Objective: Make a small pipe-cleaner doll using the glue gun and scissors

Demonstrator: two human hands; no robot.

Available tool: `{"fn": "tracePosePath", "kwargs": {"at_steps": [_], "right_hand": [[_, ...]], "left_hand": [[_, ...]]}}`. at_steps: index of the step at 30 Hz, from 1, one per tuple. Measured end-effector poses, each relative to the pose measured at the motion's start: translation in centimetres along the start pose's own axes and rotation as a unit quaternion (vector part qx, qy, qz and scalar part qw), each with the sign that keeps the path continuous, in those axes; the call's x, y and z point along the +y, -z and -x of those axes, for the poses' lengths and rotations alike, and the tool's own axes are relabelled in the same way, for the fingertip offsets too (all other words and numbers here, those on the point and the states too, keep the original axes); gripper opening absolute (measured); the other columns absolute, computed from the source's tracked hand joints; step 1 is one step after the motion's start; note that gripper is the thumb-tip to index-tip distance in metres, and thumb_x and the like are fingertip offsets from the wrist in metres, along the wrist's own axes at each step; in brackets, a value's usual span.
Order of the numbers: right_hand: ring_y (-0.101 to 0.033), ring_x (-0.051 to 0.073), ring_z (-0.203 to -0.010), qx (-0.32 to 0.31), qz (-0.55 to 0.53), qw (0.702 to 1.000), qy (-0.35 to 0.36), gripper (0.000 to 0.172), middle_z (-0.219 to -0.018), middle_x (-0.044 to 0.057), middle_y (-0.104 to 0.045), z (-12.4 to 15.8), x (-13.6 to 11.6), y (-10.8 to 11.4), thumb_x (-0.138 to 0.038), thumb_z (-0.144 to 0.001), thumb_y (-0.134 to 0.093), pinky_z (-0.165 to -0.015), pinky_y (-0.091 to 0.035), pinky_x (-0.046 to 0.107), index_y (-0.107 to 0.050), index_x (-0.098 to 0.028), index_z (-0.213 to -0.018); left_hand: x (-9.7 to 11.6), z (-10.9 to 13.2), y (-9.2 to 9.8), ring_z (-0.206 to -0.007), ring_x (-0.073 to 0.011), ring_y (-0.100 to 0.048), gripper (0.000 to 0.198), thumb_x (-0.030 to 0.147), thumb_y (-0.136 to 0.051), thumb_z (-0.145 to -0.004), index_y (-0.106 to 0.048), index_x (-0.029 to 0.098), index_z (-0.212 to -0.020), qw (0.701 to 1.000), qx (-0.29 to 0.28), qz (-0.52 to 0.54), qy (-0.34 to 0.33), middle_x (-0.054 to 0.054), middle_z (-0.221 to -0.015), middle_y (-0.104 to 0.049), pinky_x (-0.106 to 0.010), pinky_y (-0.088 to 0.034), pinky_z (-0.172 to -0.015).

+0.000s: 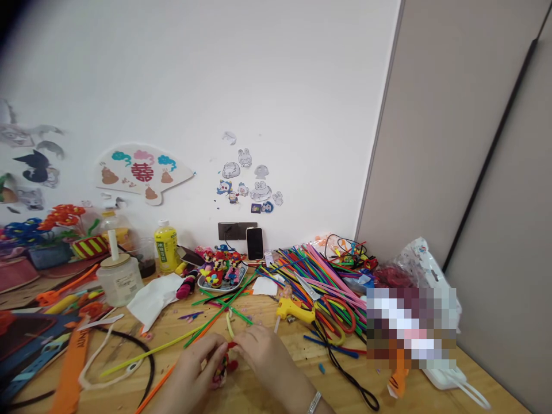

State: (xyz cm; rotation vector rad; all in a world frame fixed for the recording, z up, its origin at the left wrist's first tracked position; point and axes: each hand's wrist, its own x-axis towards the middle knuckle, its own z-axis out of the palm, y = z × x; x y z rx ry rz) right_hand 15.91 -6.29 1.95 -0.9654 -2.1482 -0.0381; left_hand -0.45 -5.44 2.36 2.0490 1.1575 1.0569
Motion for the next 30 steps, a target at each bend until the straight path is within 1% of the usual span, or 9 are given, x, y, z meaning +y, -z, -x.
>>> {"fn": "tracePosePath", "kwargs": {"at_steps": [5, 9, 13, 18, 21, 24, 26, 28, 30], "right_hand": [[-0.056, 0.017, -0.059, -0.002, 0.069, 0.997, 0.027, 0.034, -0.065, 0.005, -0.063, 0.5, 0.9, -1.4, -0.025, -0.093, -0.033, -0.054, -0.043, 0.027, -0.06, -0.016, -0.077], [-0.058, 0.017, -0.061, -0.016, 0.023, 0.999, -0.025, 0.026, -0.065, 0.004, -0.064, 0.7, 1.5, -2.0, -0.025, -0.09, -0.04, -0.054, -0.043, 0.025, -0.061, -0.016, -0.078], [-0.06, 0.015, -0.069, -0.057, -0.071, 0.991, -0.097, 0.016, -0.073, 0.001, -0.066, 0.3, 1.2, -1.3, -0.019, -0.086, -0.047, -0.061, -0.043, 0.021, -0.062, -0.018, -0.082], [-0.053, 0.012, -0.057, -0.035, -0.135, 0.967, -0.212, 0.012, -0.059, -0.002, -0.059, -0.3, 0.6, -0.5, -0.019, -0.078, -0.058, -0.052, -0.038, 0.019, -0.063, -0.016, -0.067], [-0.049, 0.01, -0.051, -0.031, -0.187, 0.954, -0.234, 0.017, -0.054, -0.004, -0.054, -0.3, 0.7, -0.6, -0.022, -0.079, -0.058, -0.048, -0.036, 0.018, -0.061, -0.015, -0.063], [-0.048, 0.01, -0.051, -0.033, -0.176, 0.963, -0.201, 0.024, -0.052, -0.004, -0.052, 0.0, 1.1, -0.7, -0.029, -0.082, -0.054, -0.049, -0.036, 0.019, -0.06, -0.015, -0.063], [-0.048, 0.012, -0.053, -0.032, -0.142, 0.975, -0.171, 0.028, -0.053, -0.002, -0.052, 0.1, 1.3, -0.7, -0.033, -0.084, -0.051, -0.051, -0.036, 0.021, -0.06, -0.016, -0.064], [-0.049, 0.013, -0.057, -0.031, -0.129, 0.979, -0.154, 0.032, -0.056, -0.001, -0.054, 0.1, 1.3, -0.6, -0.038, -0.085, -0.048, -0.055, -0.037, 0.023, -0.06, -0.016, -0.065], [-0.051, 0.014, -0.06, -0.026, -0.152, 0.976, -0.153, 0.036, -0.06, 0.0, -0.056, 0.0, 1.1, -0.4, -0.043, -0.086, -0.045, -0.056, -0.037, 0.023, -0.061, -0.017, -0.068]], "left_hand": [[-0.1, 0.5, 0.2, -0.057, -0.018, -0.053, 0.025, 0.014, -0.04, -0.08, -0.047, 0.023, -0.057, 0.98, 0.035, -0.144, -0.135, -0.002, -0.06, -0.056, -0.024, -0.041, -0.053], [-0.6, 0.4, 0.4, -0.057, -0.0177, -0.052, 0.023, 0.003, -0.038, -0.071, -0.047, 0.021, -0.06, 0.942, 0.039, -0.242, -0.227, -0.003, -0.062, -0.057, -0.024, -0.041, -0.052], [-1.0, 0.2, 0.4, -0.056, -0.0163, -0.053, 0.027, 0.005, -0.034, -0.078, -0.045, 0.021, -0.06, 0.934, 0.047, -0.272, -0.226, -0.003, -0.06, -0.056, -0.024, -0.042, -0.052], [-0.8, 0.3, 0.3, -0.056, -0.0167, -0.053, 0.026, 0.003, -0.035, -0.076, -0.045, 0.021, -0.061, 0.933, 0.053, -0.265, -0.237, -0.002, -0.06, -0.056, -0.024, -0.042, -0.053], [-0.7, 0.5, 0.2, -0.056, -0.0166, -0.052, 0.025, 0.002, -0.035, -0.074, -0.045, 0.021, -0.061, 0.933, 0.068, -0.255, -0.244, -0.002, -0.06, -0.055, -0.024, -0.041, -0.052], [-0.9, 0.6, 0.1, -0.056, -0.0165, -0.051, 0.024, 0.003, -0.037, -0.073, -0.046, 0.021, -0.06, 0.941, 0.067, -0.233, -0.236, -0.002, -0.06, -0.055, -0.024, -0.04, -0.053], [-1.1, 0.5, -0.1, -0.057, -0.0167, -0.051, 0.024, 0.008, -0.038, -0.077, -0.047, 0.021, -0.059, 0.958, 0.06, -0.198, -0.2, -0.002, -0.06, -0.054, -0.025, -0.04, -0.054], [-1.4, 0.4, -0.5, -0.056, -0.0166, -0.05, 0.025, 0.018, -0.038, -0.082, -0.046, 0.021, -0.059, 0.983, 0.047, -0.125, -0.126, -0.001, -0.059, -0.052, -0.025, -0.04, -0.053], [-1.5, 0.2, -0.8, -0.052, -0.0152, -0.048, 0.028, 0.032, -0.039, -0.084, -0.044, 0.022, -0.058, 0.999, 0.025, -0.001, -0.025, 0.002, -0.056, -0.048, -0.024, -0.04, -0.048]]}}
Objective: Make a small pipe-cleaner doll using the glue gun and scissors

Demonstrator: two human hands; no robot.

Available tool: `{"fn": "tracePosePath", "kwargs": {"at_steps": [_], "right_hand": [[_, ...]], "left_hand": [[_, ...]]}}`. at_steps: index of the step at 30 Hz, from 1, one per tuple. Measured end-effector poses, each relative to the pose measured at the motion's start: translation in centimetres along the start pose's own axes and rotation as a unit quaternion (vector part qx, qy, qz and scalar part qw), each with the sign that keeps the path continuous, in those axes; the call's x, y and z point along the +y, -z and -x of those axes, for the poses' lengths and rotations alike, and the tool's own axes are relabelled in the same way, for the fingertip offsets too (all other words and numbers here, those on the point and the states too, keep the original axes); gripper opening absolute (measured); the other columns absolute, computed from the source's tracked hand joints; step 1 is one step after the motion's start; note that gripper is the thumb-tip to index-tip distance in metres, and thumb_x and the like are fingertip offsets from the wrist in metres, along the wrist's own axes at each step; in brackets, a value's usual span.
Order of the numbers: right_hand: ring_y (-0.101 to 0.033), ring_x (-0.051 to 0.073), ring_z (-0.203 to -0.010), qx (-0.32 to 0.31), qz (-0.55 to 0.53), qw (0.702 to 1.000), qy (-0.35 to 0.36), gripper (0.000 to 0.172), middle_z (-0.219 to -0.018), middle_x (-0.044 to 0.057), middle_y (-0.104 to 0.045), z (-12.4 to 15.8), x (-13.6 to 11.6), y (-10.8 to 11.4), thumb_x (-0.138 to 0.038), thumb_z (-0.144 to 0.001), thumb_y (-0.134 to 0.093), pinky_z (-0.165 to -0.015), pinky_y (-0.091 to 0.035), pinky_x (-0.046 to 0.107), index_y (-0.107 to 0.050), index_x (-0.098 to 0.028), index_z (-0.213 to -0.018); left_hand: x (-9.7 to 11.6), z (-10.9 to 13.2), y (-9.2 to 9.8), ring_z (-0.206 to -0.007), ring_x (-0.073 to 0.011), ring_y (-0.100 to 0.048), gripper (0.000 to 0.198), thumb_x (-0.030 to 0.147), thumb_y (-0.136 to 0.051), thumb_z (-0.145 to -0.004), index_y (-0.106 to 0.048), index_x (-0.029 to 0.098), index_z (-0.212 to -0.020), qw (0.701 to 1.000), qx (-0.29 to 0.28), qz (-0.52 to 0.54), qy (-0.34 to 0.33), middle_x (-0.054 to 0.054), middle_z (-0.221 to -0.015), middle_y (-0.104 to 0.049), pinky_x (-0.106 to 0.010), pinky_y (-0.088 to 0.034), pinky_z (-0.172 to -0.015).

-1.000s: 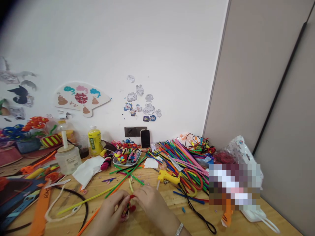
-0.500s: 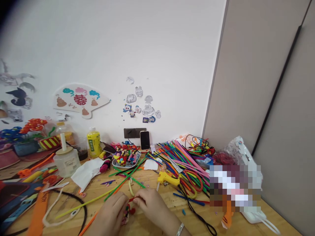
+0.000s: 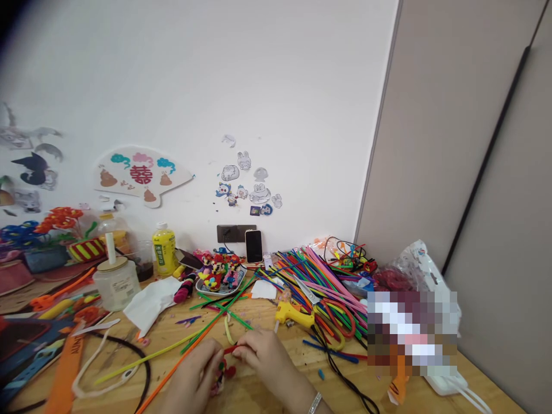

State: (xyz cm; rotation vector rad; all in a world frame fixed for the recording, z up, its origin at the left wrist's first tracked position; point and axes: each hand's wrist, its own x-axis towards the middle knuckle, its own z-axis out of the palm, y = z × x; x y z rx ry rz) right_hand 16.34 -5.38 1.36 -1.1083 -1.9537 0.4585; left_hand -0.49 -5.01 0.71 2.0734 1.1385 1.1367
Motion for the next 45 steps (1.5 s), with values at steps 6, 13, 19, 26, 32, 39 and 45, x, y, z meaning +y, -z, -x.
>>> {"fn": "tracePosePath", "kwargs": {"at_steps": [6, 13, 19, 26, 32, 39, 45], "right_hand": [[-0.051, 0.014, -0.06, 0.058, -0.07, 0.996, -0.01, 0.044, -0.061, 0.001, -0.054, 0.3, -1.2, -0.8, -0.05, -0.088, -0.035, -0.057, -0.038, 0.023, -0.057, -0.016, -0.069], [-0.052, 0.012, -0.057, 0.062, -0.031, 0.998, -0.009, 0.037, -0.062, 0.001, -0.057, 0.6, -1.0, -2.0, -0.039, -0.09, -0.035, -0.054, -0.038, 0.02, -0.054, -0.017, -0.068], [-0.051, 0.015, -0.052, 0.099, 0.238, 0.954, 0.153, 0.044, -0.055, 0.003, -0.058, 0.4, -0.8, -1.3, -0.03, -0.093, -0.024, -0.051, -0.034, 0.025, -0.051, -0.018, -0.061], [-0.05, 0.016, -0.05, 0.121, 0.308, 0.917, 0.224, 0.048, -0.054, 0.004, -0.057, 0.0, -0.9, -1.5, -0.026, -0.095, -0.02, -0.047, -0.031, 0.028, -0.053, -0.018, -0.061], [-0.05, 0.017, -0.054, 0.12, 0.303, 0.92, 0.216, 0.044, -0.058, 0.004, -0.058, 0.1, -0.8, -1.6, -0.027, -0.094, -0.02, -0.049, -0.033, 0.028, -0.054, -0.017, -0.067], [-0.048, 0.016, -0.053, 0.147, 0.26, 0.928, 0.225, 0.045, -0.055, 0.003, -0.057, 0.4, -0.5, -2.0, -0.033, -0.094, -0.019, -0.054, -0.036, 0.027, -0.05, -0.019, -0.064], [-0.049, 0.017, -0.055, 0.145, 0.231, 0.945, 0.182, 0.036, -0.057, 0.004, -0.057, 0.6, -1.0, -1.6, -0.033, -0.089, -0.029, -0.054, -0.037, 0.028, -0.051, -0.019, -0.065]], "left_hand": [[0.4, -0.7, -0.5, -0.036, -0.0067, -0.031, 0.051, 0.068, -0.055, -0.059, -0.044, 0.019, -0.054, 0.932, -0.068, 0.298, 0.192, 0.009, -0.042, -0.039, -0.019, -0.026, -0.038], [0.5, -0.1, -1.3, -0.037, -0.0063, -0.026, 0.052, 0.069, -0.056, -0.058, -0.047, 0.018, -0.054, 0.929, -0.055, 0.303, 0.205, 0.009, -0.041, -0.037, -0.019, -0.018, -0.039], [1.0, 0.5, -1.1, -0.05, -0.0126, -0.036, 0.04, 0.055, -0.045, -0.076, -0.045, 0.02, -0.056, 0.968, -0.06, 0.197, 0.141, 0.006, -0.052, -0.038, -0.021, -0.028, -0.044], [1.0, 0.1, -1.0, -0.057, -0.0165, -0.044, 0.033, 0.046, -0.039, -0.08, -0.042, 0.021, -0.058, 0.99, -0.067, 0.076, 0.094, 0.003, -0.056, -0.042, -0.026, -0.037, -0.056], [1.7, 0.4, -0.7, -0.061, -0.0185, -0.049, 0.03, 0.041, -0.04, -0.082, -0.046, 0.02, -0.061, 0.997, -0.032, 0.027, 0.064, 0.001, -0.06, -0.049, -0.027, -0.039, -0.059], [2.2, 0.6, -0.4, -0.062, -0.0195, -0.053, 0.027, 0.038, -0.044, -0.082, -0.052, 0.019, -0.065, 0.999, -0.035, -0.021, 0.025, -0.002, -0.063, -0.056, -0.028, -0.041, -0.06], [2.4, 0.8, -0.4, -0.064, -0.02, -0.055, 0.024, 0.037, -0.045, -0.082, -0.056, 0.019, -0.072, 1.0, -0.028, -0.002, 0.002, -0.004, -0.068, -0.06, -0.029, -0.045, -0.062]]}}
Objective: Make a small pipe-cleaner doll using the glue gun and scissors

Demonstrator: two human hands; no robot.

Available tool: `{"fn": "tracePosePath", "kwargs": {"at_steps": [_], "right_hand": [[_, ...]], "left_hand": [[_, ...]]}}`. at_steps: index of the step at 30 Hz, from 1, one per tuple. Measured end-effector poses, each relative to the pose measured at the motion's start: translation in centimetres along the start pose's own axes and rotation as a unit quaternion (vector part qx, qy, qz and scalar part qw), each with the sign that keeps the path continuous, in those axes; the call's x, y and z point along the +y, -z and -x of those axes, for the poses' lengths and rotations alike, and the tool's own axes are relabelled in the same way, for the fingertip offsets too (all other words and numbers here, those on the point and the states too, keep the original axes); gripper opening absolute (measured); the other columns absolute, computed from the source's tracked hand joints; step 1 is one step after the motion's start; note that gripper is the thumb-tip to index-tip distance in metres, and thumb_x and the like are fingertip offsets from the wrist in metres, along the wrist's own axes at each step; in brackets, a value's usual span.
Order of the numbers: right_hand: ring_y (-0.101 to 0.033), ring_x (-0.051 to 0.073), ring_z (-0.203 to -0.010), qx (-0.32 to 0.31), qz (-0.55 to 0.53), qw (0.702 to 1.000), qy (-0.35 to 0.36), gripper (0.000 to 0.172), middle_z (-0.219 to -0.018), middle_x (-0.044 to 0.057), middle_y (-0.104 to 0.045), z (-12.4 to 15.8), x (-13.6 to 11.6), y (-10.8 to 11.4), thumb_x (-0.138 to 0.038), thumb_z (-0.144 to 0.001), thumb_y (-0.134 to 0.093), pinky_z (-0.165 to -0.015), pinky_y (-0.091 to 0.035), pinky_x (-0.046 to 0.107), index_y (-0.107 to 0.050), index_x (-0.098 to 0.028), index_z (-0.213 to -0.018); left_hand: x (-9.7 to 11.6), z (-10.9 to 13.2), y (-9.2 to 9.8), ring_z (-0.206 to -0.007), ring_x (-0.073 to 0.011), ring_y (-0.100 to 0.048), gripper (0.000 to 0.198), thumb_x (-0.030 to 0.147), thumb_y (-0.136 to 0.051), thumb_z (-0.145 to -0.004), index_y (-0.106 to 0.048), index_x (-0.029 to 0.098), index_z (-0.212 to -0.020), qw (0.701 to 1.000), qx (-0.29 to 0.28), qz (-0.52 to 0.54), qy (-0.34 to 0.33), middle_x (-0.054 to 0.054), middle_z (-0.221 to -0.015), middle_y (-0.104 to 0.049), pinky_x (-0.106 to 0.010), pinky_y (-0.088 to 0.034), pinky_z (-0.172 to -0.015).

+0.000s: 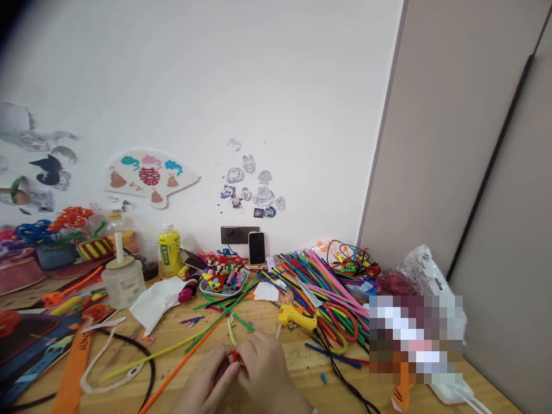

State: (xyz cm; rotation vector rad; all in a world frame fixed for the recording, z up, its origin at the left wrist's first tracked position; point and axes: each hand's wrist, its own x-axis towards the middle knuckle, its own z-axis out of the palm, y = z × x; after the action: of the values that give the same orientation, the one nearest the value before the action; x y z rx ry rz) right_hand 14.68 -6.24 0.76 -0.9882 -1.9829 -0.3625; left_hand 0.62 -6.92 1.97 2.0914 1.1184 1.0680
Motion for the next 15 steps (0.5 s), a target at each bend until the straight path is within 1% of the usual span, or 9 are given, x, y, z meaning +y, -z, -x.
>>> {"fn": "tracePosePath", "kwargs": {"at_steps": [2, 4, 6, 8, 11, 15], "right_hand": [[-0.051, 0.018, -0.059, -0.025, -0.028, 0.999, -0.036, 0.024, -0.062, 0.004, -0.058, -0.3, -0.1, 0.6, -0.029, -0.084, -0.037, -0.054, -0.036, 0.027, -0.053, -0.019, -0.071], [-0.052, 0.017, -0.063, -0.047, -0.064, 0.994, -0.077, 0.014, -0.069, 0.004, -0.059, -0.6, -0.2, 1.2, -0.022, -0.081, -0.041, -0.056, -0.037, 0.026, -0.054, -0.018, -0.078], [-0.054, 0.017, -0.067, -0.048, -0.105, 0.987, -0.112, 0.014, -0.073, 0.004, -0.061, -0.8, -0.1, 1.5, -0.017, -0.08, -0.041, -0.06, -0.039, 0.025, -0.055, -0.018, -0.085], [-0.055, 0.016, -0.069, -0.04, -0.142, 0.98, -0.133, 0.016, -0.076, 0.004, -0.061, -0.8, 0.0, 1.6, -0.019, -0.082, -0.042, -0.063, -0.04, 0.025, -0.056, -0.018, -0.089], [-0.054, 0.015, -0.065, -0.039, -0.185, 0.971, -0.146, 0.015, -0.072, 0.003, -0.06, -0.7, 0.1, 1.2, -0.026, -0.084, -0.046, -0.061, -0.04, 0.024, -0.059, -0.018, -0.084], [-0.053, 0.014, -0.061, -0.045, -0.238, 0.956, -0.165, 0.017, -0.068, 0.001, -0.058, -0.6, 0.4, 0.8, -0.033, -0.082, -0.054, -0.059, -0.041, 0.023, -0.062, -0.018, -0.08]], "left_hand": [[0.0, -0.2, 0.1, -0.069, -0.0204, -0.058, 0.022, 0.036, -0.045, -0.083, -0.058, 0.019, -0.078, 0.999, 0.003, 0.035, -0.004, -0.005, -0.073, -0.063, -0.029, -0.046, -0.066], [-0.1, -0.4, 0.1, -0.071, -0.0208, -0.059, 0.022, 0.035, -0.046, -0.082, -0.06, 0.019, -0.08, 0.998, 0.003, 0.061, -0.005, -0.006, -0.075, -0.064, -0.03, -0.047, -0.067], [-0.3, -0.5, 0.1, -0.07, -0.0205, -0.059, 0.021, 0.034, -0.046, -0.082, -0.06, 0.019, -0.08, 0.997, 0.007, 0.072, 0.0, -0.005, -0.072, -0.064, -0.028, -0.048, -0.064], [-0.5, -0.5, 0.1, -0.066, -0.0192, -0.058, 0.02, 0.033, -0.046, -0.082, -0.061, 0.02, -0.082, 0.996, 0.011, 0.082, 0.013, -0.003, -0.068, -0.063, -0.026, -0.047, -0.059], [-0.8, -0.5, 0.2, -0.059, -0.0172, -0.057, 0.019, 0.031, -0.047, -0.082, -0.063, 0.02, -0.084, 0.995, 0.016, 0.098, 0.026, -0.002, -0.063, -0.062, -0.023, -0.045, -0.051], [-1.2, -0.7, 0.4, -0.054, -0.0159, -0.055, 0.019, 0.029, -0.048, -0.081, -0.064, 0.02, -0.077, 0.996, 0.007, 0.087, 0.026, -0.002, -0.061, -0.06, -0.02, -0.042, -0.045]]}}
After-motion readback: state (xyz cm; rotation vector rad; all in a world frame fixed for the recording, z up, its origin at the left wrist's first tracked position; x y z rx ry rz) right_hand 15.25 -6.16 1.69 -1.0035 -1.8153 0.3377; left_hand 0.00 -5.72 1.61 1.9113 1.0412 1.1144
